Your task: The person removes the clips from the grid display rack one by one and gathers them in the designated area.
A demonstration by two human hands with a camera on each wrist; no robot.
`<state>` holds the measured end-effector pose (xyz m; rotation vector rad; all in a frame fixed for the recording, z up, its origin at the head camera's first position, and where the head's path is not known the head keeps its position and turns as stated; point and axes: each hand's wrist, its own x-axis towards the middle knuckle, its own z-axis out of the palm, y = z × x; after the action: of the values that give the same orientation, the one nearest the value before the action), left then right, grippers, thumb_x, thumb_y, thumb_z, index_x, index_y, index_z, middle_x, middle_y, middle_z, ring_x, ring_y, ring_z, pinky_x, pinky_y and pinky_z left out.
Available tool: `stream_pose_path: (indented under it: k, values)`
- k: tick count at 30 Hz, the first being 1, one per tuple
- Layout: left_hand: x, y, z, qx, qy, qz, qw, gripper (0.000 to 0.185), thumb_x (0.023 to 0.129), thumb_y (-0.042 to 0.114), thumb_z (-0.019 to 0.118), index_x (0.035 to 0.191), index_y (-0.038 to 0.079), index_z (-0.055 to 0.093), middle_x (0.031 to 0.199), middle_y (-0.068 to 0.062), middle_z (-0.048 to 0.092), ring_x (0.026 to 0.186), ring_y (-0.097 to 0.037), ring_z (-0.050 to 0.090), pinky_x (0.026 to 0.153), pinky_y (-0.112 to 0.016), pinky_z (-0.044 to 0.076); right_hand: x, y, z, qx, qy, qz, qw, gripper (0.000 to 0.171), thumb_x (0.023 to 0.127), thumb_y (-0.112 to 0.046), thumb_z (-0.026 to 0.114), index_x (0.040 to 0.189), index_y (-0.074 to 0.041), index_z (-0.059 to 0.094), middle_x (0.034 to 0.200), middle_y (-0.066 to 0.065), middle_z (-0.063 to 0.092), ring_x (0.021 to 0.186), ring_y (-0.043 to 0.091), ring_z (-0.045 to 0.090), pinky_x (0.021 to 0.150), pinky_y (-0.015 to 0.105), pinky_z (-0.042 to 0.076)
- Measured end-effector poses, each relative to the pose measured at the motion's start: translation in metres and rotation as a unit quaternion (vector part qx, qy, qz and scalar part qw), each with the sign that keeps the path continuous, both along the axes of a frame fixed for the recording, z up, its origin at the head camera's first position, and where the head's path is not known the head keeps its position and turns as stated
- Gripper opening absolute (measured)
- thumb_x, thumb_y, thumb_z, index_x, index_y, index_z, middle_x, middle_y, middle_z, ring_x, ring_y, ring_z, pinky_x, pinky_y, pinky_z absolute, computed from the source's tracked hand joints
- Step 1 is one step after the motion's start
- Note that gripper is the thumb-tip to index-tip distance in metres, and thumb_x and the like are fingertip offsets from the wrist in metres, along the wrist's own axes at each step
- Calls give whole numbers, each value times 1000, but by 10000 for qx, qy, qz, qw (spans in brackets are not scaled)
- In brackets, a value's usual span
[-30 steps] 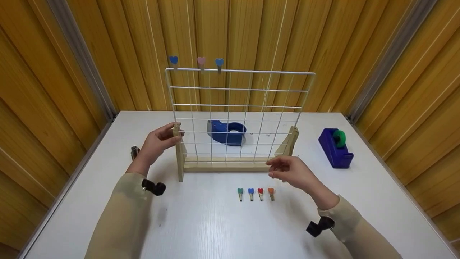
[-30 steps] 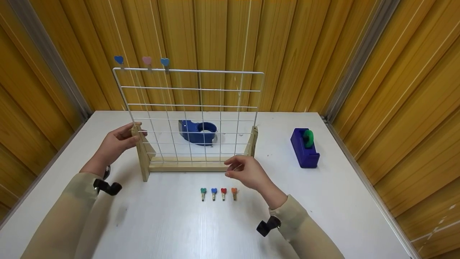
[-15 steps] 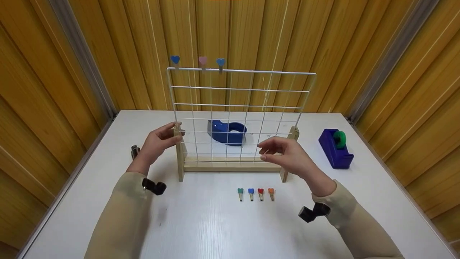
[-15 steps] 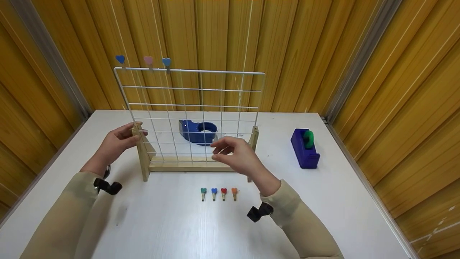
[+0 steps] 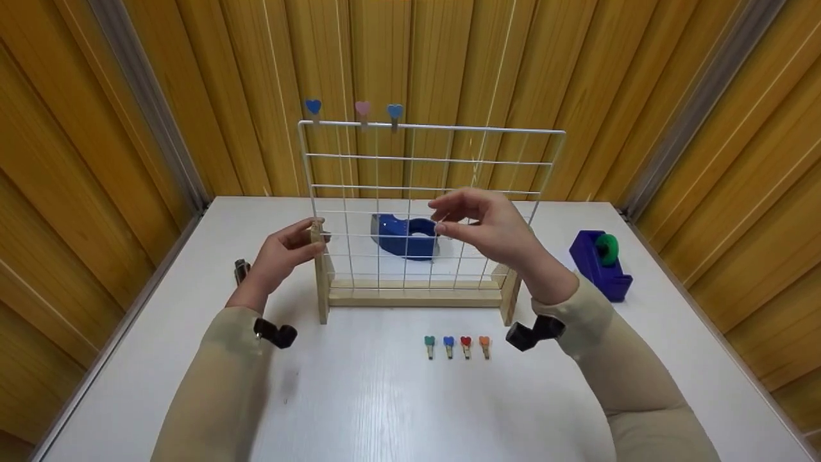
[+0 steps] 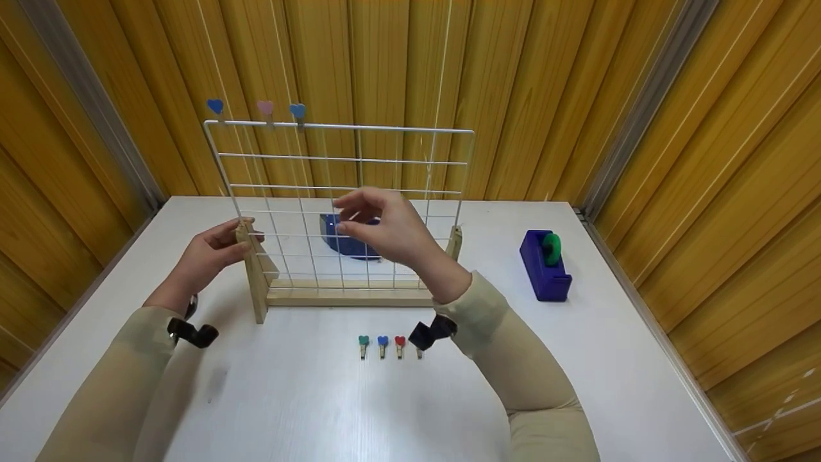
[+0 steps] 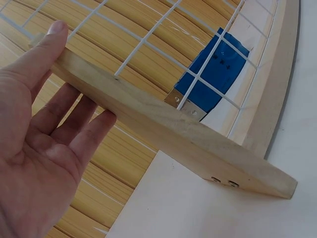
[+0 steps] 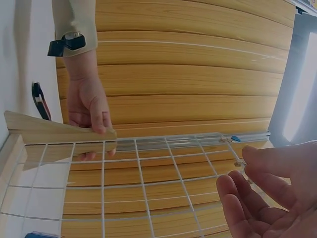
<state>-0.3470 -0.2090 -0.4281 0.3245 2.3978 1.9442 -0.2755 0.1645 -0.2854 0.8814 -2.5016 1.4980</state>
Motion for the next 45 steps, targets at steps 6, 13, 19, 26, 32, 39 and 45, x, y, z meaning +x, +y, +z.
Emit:
stream_pose_path:
  k: [6, 13, 19, 26, 32, 39, 45]
  values:
    - [0, 0, 1, -69, -3, 16, 10000, 62, 95, 31, 75, 153, 23, 51, 141, -13, 65, 122, -14, 64, 112, -39, 51, -10, -15, 28, -248, 309, 78, 9992, 28, 94, -8, 73, 122, -2, 70, 114, 14, 73, 100, 15, 69, 91, 23, 57]
    - [-1, 0, 0, -65, -70, 75, 9999, 60, 95, 30, 76, 151, 26, 53, 140, -12, 65, 121, -14, 64, 111, -39, 52, -23, -30, 56, -547, 598, -12, 9967, 28, 93, -5, 74, 120, 1, 70, 112, 14, 73, 98, 13, 68, 92, 25, 56]
    - [0, -1, 0, -71, -38, 44, 10000, 62, 95, 31, 76, 152, 24, 52, 140, -13, 65, 119, -13, 64, 112, -40, 51, -39, -42, 79, -819, 821, -49, 9932, 28, 92, -2, 74, 119, 2, 70, 112, 15, 74, 101, 14, 69, 97, 29, 55]
    - [0, 0, 0, -105, -20, 38, 9999, 61, 95, 32, 75, 152, 26, 52, 140, -11, 65, 120, -12, 64, 110, -36, 52, -58, -52, 97, -669, 936, -258, 9930, 30, 93, -6, 74, 122, -2, 70, 119, 15, 73, 108, 18, 68, 104, 31, 52]
    - [0, 1, 0, -79, -12, 16, 10000, 63, 96, 30, 75, 153, 20, 50, 140, -13, 64, 120, -14, 64, 112, -40, 51, -71, -58, 103, -131, 584, -540, 9967, 30, 94, -13, 75, 123, -5, 71, 122, 13, 74, 107, 16, 69, 101, 29, 54]
    - [1, 1, 1, -41, -1, -7, 10000, 61, 97, 27, 74, 153, 21, 51, 141, -16, 64, 117, -8, 65, 106, -29, 54, -74, -65, 103, 342, 144, -875, 9955, 27, 96, -19, 74, 120, -7, 75, 117, 10, 77, 101, 13, 72, 95, 25, 57]
    - [1, 0, 1, -6, 40, -39, 10000, 61, 96, 27, 74, 153, 20, 51, 141, -14, 65, 116, -6, 66, 102, -24, 55, -74, -69, 100, 148, 205, -997, 9947, 21, 96, -18, 74, 113, -5, 77, 112, 10, 77, 96, 13, 72, 92, 24, 57]
